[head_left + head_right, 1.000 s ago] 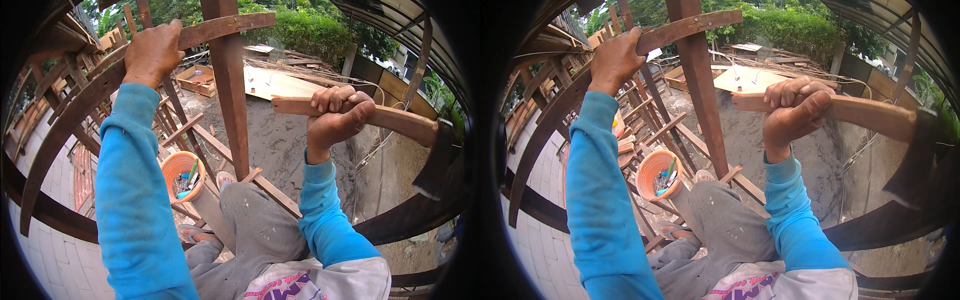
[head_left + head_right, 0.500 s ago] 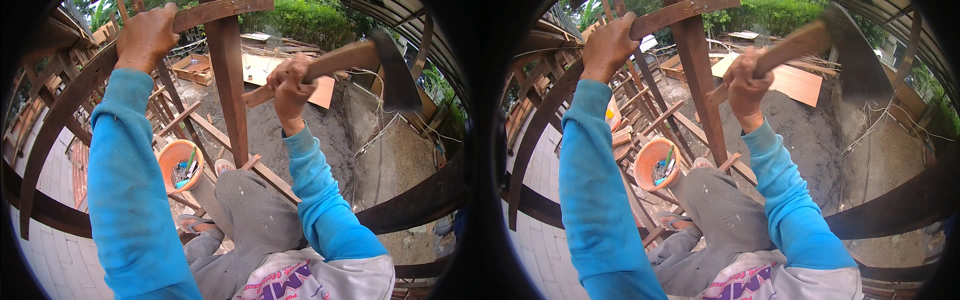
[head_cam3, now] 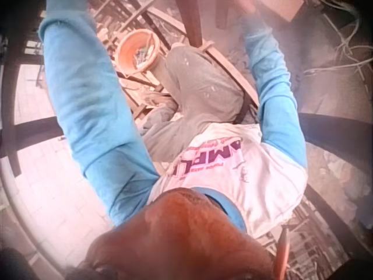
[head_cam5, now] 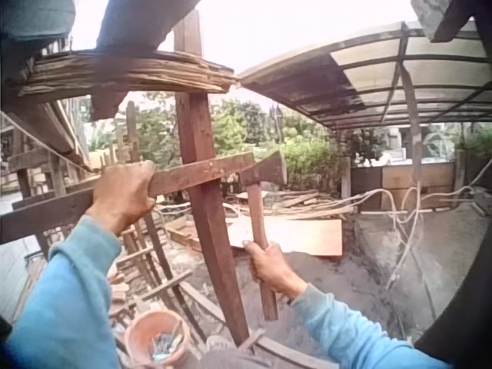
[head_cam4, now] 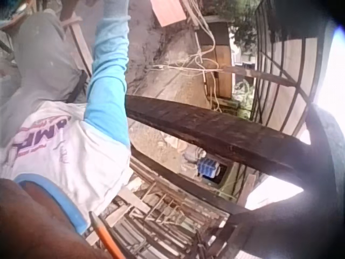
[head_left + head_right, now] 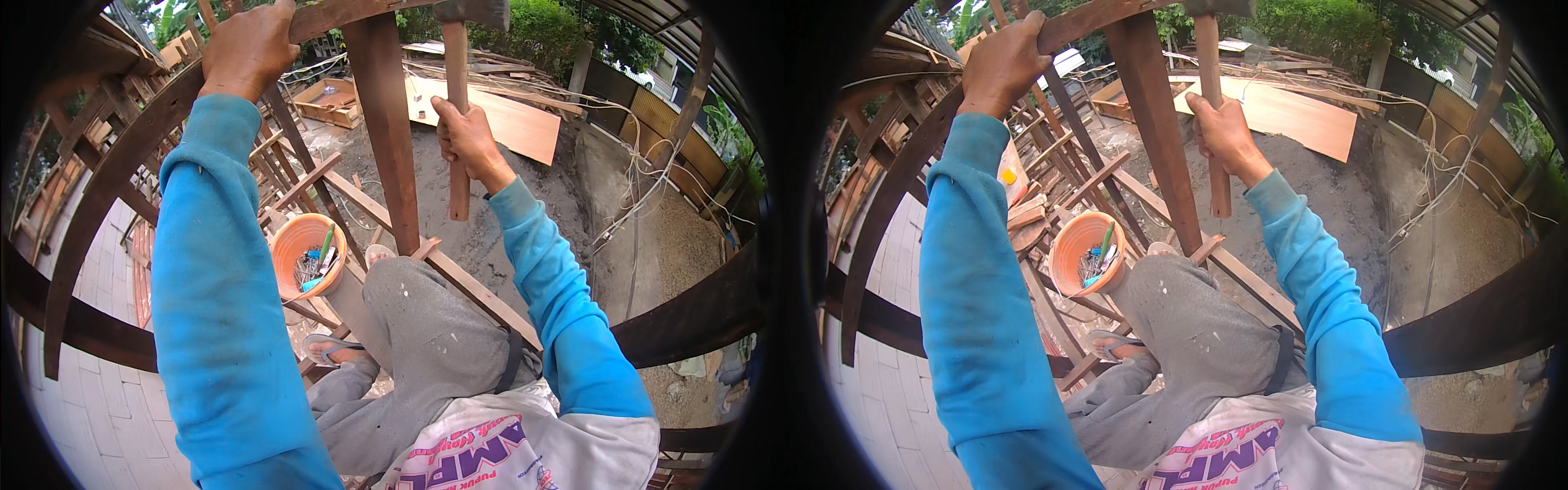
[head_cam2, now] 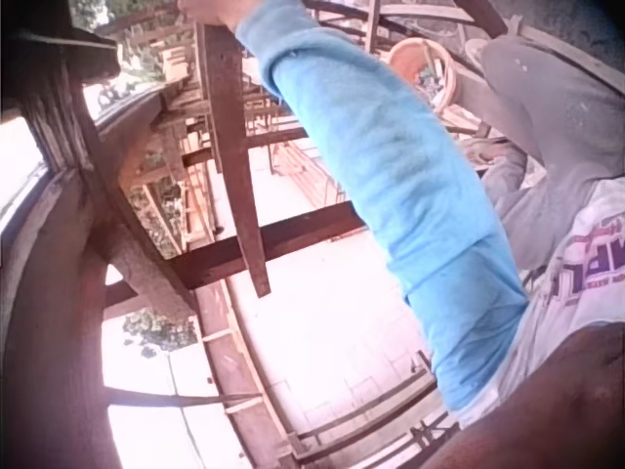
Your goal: The person secures wooden beams to a structure using nails and an axe. The person picks up nails from a bucket, positions a beam, and hammers the nails into the wood using the side and head of the axe.
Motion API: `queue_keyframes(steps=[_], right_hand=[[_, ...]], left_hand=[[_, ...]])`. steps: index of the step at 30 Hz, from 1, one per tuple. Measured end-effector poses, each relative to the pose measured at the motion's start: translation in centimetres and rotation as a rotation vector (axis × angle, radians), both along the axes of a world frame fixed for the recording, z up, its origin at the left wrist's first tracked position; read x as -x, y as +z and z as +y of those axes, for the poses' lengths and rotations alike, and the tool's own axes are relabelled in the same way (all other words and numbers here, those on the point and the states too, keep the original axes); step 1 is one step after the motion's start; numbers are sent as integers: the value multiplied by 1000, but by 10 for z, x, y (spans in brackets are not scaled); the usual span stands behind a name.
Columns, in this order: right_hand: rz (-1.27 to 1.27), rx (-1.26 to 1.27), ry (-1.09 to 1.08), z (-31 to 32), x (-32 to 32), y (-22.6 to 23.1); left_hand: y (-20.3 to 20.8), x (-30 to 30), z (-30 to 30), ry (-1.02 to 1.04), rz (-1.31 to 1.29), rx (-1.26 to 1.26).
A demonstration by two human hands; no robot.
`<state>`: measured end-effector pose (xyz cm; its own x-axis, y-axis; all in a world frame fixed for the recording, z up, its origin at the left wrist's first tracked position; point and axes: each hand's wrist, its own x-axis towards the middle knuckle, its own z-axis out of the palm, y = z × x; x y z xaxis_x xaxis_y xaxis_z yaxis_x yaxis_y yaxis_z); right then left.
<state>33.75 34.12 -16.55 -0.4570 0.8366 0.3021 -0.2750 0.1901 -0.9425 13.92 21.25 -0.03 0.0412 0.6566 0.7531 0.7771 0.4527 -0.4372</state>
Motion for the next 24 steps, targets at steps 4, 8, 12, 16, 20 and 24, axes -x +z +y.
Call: queue_keyframes(steps=[4,8,12,16,20,24], right_hand=[[613,-342,-223,-21,-49,19],[1159,-665,-416,-23,-39,45],[-265,-136,-200,11,12,-7],[535,-300,-201,-19,-33,11],[1127,-579,-278,-14,-7,30],[393,-382,-193,-15,-13,-11]], left_hand=[[-3,7,-2,28,-35,22],[7,-5,-8,41,9,34],[10,-1,-7,8,1,18],[4,5,-6,40,-32,26],[6,2,-2,4,-8,16],[10,0,-5,33,-21,49]])
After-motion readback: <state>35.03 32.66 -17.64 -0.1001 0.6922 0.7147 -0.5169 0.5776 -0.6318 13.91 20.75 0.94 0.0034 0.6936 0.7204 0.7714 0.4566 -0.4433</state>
